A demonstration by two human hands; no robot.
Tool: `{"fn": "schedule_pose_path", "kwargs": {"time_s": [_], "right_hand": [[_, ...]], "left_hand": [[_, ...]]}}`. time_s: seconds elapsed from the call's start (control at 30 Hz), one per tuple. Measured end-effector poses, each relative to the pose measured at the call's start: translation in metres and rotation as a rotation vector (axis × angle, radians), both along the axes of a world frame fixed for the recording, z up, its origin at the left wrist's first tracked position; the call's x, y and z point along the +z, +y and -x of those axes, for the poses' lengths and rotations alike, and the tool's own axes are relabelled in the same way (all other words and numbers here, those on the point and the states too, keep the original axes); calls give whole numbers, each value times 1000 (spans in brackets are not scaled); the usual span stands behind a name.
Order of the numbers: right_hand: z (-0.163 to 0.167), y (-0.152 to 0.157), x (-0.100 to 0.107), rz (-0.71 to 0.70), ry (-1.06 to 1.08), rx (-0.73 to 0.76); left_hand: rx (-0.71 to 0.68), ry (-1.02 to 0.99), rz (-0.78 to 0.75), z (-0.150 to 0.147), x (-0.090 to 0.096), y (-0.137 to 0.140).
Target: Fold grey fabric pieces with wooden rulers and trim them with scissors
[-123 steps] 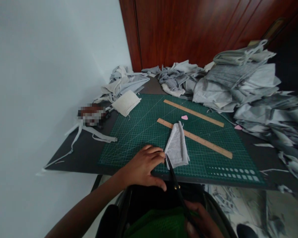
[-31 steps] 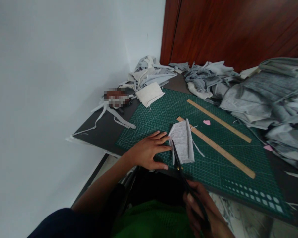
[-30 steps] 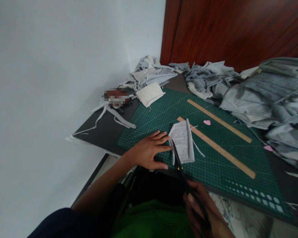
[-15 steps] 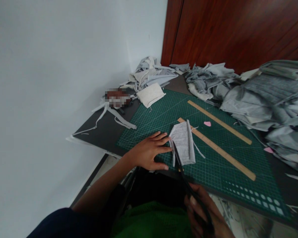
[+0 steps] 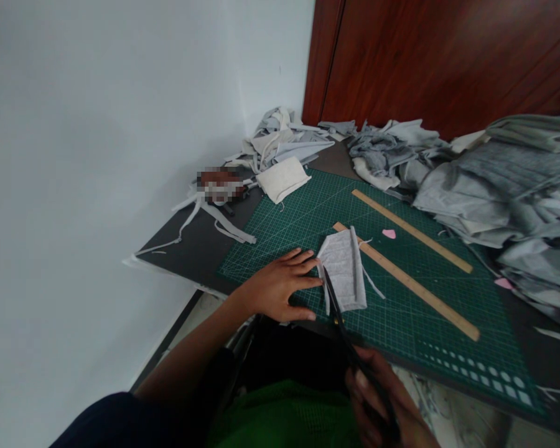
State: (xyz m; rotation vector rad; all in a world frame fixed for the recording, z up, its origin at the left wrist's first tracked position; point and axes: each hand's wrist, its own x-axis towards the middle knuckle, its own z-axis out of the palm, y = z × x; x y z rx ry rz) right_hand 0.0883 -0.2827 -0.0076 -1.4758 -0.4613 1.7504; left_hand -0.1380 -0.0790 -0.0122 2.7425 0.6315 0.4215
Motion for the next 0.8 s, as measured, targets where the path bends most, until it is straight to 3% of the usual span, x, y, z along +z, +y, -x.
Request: {"fn": "schedule_pose_path", "kwargs": {"time_s": [0.5, 0.8], "right_hand": [[5, 2, 7, 33, -1, -34], [5, 5, 10, -3, -16, 23]], "left_hand": [[5, -1, -9, 0, 0, 0], [4, 24, -4, 1, 1, 0]]}}
